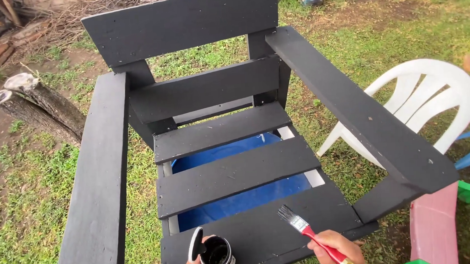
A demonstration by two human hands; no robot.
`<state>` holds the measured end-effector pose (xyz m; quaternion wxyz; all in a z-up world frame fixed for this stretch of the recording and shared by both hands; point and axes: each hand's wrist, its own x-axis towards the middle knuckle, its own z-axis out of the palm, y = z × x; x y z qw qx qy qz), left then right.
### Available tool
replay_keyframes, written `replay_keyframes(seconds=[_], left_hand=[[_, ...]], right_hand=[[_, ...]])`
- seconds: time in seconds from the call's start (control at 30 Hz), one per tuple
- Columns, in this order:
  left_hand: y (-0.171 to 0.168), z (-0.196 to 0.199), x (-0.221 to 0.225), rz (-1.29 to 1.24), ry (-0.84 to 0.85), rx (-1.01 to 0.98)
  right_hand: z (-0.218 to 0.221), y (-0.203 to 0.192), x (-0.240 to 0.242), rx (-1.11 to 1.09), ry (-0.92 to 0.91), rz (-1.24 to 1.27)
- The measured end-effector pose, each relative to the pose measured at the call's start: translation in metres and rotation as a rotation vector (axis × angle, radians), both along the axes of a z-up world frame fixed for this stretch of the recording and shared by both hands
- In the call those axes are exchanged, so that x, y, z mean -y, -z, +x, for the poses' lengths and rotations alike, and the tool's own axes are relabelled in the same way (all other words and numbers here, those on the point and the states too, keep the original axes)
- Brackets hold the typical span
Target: Painting a wooden chair with black paint using a paintbrush in an outdoor setting.
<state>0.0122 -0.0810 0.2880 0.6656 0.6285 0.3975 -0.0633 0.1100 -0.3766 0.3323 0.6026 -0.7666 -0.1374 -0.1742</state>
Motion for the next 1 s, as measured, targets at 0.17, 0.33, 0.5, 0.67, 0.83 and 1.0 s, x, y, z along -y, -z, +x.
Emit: replay_keyframes(seconds=[0.17, 0.33, 0.5, 0.67, 0.83, 1.0], left_hand=[[-0.049, 0.025, 0.006, 0.096, 0.014, -0.007], [-0.043, 0.021, 0.001, 0.201, 0.173, 0.114], [-0.049, 0.02, 0.003, 0.357, 0.262, 0.1], [-0.056, 0.017, 0.007, 0.369, 0.251, 0.128], [-0.061, 0.016, 0.009, 0.365, 0.261, 0.217], [-0.057, 0.015, 0.009, 0.421, 0.284, 0.244]], right_hand=[[-0.009, 0.005, -0.003, -0.041, 0.036, 0.048], [-0.017, -0.001, -0.009, -0.05, 0.042, 0.022], [-0.023, -0.004, -0.016, -0.092, -0.059, 0.085], [-0.011, 0.003, -0.003, 0.035, -0.217, 0.008], [-0.006, 0.011, 0.014, 0.139, -0.363, 0.029], [-0.006, 0.009, 0.019, 0.193, -0.328, -0.013]])
